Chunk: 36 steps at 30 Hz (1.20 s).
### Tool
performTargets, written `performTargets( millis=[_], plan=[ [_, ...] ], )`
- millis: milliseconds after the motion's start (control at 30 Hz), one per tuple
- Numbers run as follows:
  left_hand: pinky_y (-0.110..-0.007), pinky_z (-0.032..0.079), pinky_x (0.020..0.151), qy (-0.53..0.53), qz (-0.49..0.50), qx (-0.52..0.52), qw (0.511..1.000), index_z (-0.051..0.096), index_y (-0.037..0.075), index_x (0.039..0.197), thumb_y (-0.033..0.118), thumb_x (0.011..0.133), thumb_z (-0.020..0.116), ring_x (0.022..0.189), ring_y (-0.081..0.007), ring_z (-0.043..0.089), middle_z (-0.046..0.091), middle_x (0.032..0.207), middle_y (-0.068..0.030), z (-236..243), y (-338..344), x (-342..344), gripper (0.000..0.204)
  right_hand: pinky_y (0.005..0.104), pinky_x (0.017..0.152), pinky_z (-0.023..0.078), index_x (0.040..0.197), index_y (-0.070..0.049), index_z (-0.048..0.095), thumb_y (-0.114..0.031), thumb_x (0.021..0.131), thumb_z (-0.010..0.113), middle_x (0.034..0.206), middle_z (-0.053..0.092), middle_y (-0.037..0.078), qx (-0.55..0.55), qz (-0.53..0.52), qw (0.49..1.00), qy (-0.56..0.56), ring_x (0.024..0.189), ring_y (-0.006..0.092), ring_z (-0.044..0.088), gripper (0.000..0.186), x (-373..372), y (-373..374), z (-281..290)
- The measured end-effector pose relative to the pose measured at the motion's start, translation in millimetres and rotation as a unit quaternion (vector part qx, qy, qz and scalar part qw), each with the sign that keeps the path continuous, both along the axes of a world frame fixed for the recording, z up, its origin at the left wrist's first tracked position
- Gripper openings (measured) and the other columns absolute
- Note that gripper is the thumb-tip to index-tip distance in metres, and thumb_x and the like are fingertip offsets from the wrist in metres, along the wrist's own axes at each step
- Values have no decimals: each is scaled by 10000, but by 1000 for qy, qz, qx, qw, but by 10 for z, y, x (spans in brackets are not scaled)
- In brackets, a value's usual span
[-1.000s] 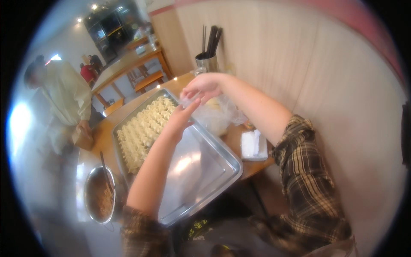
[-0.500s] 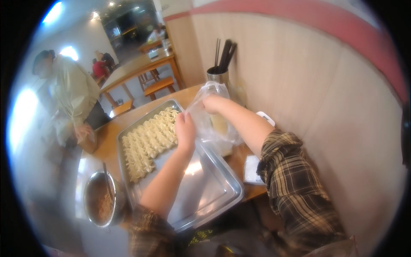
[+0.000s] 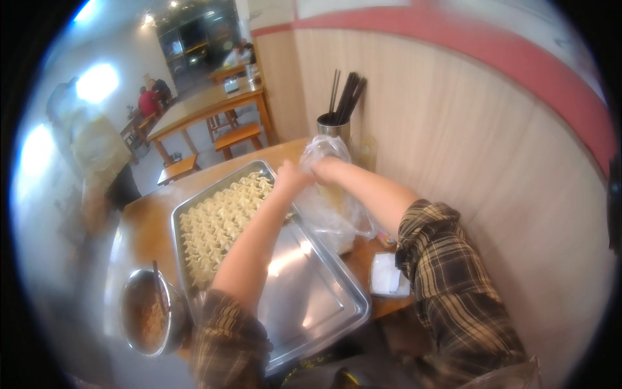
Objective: The person repeatedly places filling into round dough wrappers using chopsticks, folds and seals each dumpling by hand, and places the finished dumplings on a metal tray. The process continues with multiple dumplings being assembled one at a time.
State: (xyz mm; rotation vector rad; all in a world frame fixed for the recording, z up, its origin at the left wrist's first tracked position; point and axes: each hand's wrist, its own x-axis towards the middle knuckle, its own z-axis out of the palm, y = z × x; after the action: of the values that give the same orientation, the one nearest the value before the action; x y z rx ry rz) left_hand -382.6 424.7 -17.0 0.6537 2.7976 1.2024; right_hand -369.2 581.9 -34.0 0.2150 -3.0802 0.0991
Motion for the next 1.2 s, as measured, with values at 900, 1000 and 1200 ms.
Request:
performTargets(
  millis=[900,1000,1200],
  plan=[
    [-457,527,764,-28,-33,-62,997,711,-24,869,334,840,608,838,-397,676,689,829,-239,-333,-322,455,374,380,969,488,1404,-260,542,-430,763,771,1297,630,82,-42,22,962,-267,1152,249,604,702,385,27,157],
    [-472,525,787,43,-23,-72,996,707,-18,855,276,817,599,861,-415,667,688,857,-250,-281,-250,382,315,385,984,478,1410,-248,530,-424,763,752,1314,615,97,-40,40,973,-224,1170,268,593,706,307,168,78],
    [-493,519,825,47,8,-81,996,700,-24,881,226,813,579,904,-442,649,682,909,-266,-320,-234,344,286,404,1027,444,1430,-215,485,-389,789,713,1341,588,137,-29,57,972,-227,1216,295,561,703,379,62,33]
  ],
)
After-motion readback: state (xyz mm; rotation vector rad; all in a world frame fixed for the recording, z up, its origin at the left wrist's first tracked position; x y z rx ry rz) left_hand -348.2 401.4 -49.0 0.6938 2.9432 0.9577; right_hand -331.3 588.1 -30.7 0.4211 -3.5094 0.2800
